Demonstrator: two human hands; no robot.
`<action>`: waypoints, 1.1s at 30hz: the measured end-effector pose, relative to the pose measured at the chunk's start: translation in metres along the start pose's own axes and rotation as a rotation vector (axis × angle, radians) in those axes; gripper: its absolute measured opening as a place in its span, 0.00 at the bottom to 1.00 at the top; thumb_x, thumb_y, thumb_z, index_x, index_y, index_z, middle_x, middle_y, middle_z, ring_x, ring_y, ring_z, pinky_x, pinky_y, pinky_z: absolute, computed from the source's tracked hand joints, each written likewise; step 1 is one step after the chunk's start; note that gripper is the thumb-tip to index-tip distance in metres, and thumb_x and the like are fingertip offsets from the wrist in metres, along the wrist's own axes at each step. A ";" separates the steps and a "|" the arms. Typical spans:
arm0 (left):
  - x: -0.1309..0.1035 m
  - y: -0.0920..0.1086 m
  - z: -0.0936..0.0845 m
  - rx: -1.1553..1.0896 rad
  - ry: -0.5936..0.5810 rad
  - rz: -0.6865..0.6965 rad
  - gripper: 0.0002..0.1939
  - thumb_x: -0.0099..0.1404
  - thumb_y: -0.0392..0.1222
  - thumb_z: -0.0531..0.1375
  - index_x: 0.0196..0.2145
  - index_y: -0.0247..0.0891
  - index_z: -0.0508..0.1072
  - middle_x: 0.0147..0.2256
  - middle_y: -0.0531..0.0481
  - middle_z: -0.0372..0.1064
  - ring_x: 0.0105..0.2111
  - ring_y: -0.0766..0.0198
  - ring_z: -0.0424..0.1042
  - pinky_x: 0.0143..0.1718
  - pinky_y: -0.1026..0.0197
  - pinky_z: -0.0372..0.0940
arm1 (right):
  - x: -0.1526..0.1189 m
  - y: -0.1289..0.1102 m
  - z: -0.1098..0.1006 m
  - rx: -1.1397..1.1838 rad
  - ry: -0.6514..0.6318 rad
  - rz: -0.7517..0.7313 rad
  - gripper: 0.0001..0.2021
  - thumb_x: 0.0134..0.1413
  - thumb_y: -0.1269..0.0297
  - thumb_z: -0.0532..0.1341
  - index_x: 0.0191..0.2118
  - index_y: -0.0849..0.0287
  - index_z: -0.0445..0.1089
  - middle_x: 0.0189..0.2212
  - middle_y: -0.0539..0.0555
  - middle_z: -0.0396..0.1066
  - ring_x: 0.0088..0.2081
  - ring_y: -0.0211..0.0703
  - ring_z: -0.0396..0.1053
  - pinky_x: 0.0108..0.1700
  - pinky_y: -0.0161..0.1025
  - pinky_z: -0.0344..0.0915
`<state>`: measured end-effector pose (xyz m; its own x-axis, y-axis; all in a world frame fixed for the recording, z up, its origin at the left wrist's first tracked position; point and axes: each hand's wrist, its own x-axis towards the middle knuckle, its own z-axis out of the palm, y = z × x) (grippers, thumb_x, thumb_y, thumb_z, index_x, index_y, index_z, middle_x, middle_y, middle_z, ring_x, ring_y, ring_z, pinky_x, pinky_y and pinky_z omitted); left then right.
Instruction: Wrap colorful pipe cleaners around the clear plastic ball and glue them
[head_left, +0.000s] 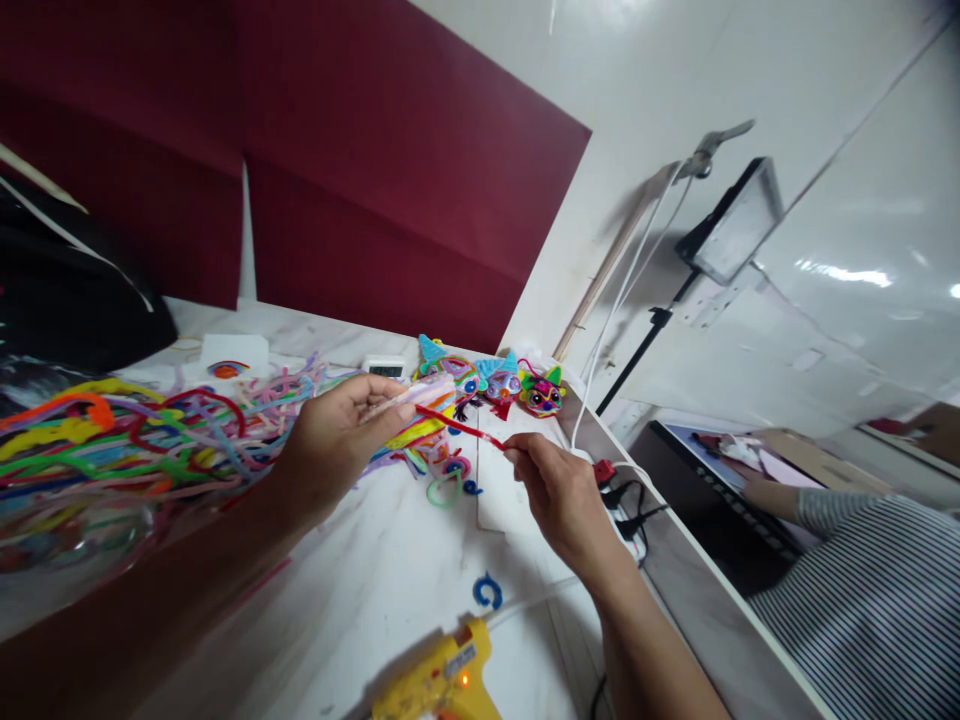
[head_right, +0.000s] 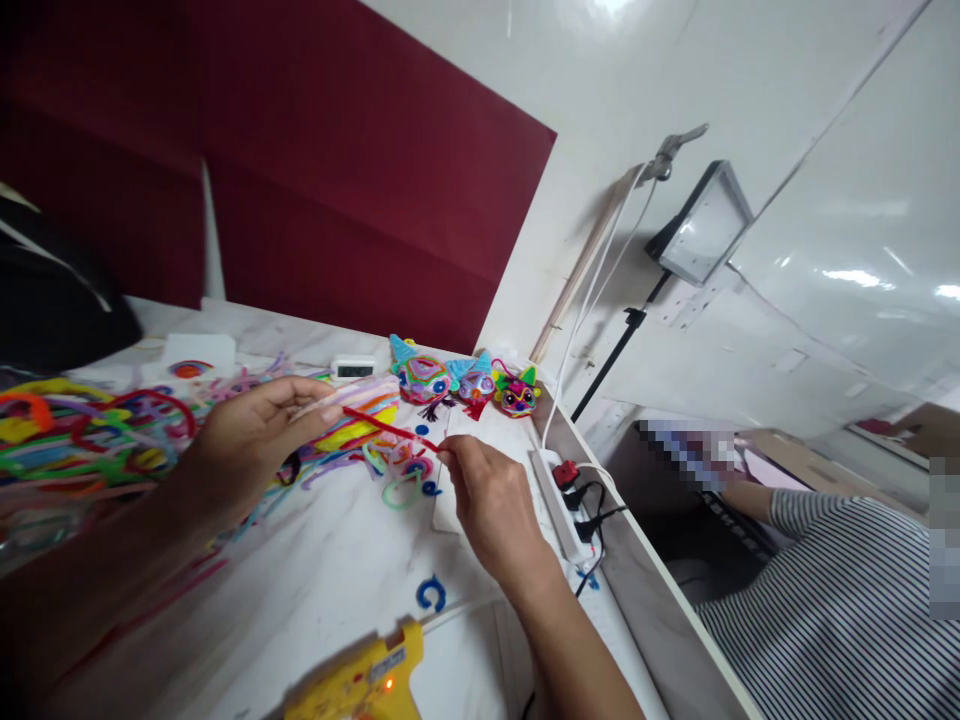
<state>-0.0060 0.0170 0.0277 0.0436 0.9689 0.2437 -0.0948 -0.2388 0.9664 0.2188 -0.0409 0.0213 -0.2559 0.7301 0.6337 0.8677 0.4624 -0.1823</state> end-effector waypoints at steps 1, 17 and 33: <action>0.000 0.001 -0.001 -0.002 -0.004 -0.005 0.13 0.54 0.45 0.68 0.34 0.36 0.74 0.28 0.55 0.74 0.30 0.65 0.71 0.31 0.67 0.64 | 0.000 0.003 -0.003 0.023 -0.027 -0.003 0.07 0.67 0.69 0.53 0.41 0.60 0.68 0.30 0.54 0.75 0.28 0.40 0.72 0.31 0.34 0.62; 0.006 -0.003 -0.005 0.031 0.026 0.067 0.12 0.57 0.45 0.66 0.35 0.36 0.73 0.26 0.56 0.72 0.25 0.69 0.69 0.26 0.69 0.61 | 0.002 0.026 -0.022 0.209 -0.062 0.178 0.08 0.60 0.77 0.57 0.34 0.60 0.72 0.25 0.49 0.74 0.24 0.35 0.73 0.27 0.29 0.63; 0.005 -0.023 0.001 0.185 -0.082 0.170 0.13 0.58 0.49 0.63 0.35 0.37 0.72 0.32 0.51 0.73 0.34 0.60 0.72 0.33 0.63 0.65 | 0.000 0.033 -0.030 0.157 -0.334 0.238 0.11 0.64 0.66 0.56 0.44 0.59 0.76 0.41 0.58 0.79 0.42 0.49 0.75 0.43 0.42 0.66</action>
<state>-0.0023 0.0267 0.0069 0.1242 0.9072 0.4020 0.0757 -0.4126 0.9078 0.2600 -0.0407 0.0379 -0.2032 0.9361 0.2870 0.8502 0.3140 -0.4225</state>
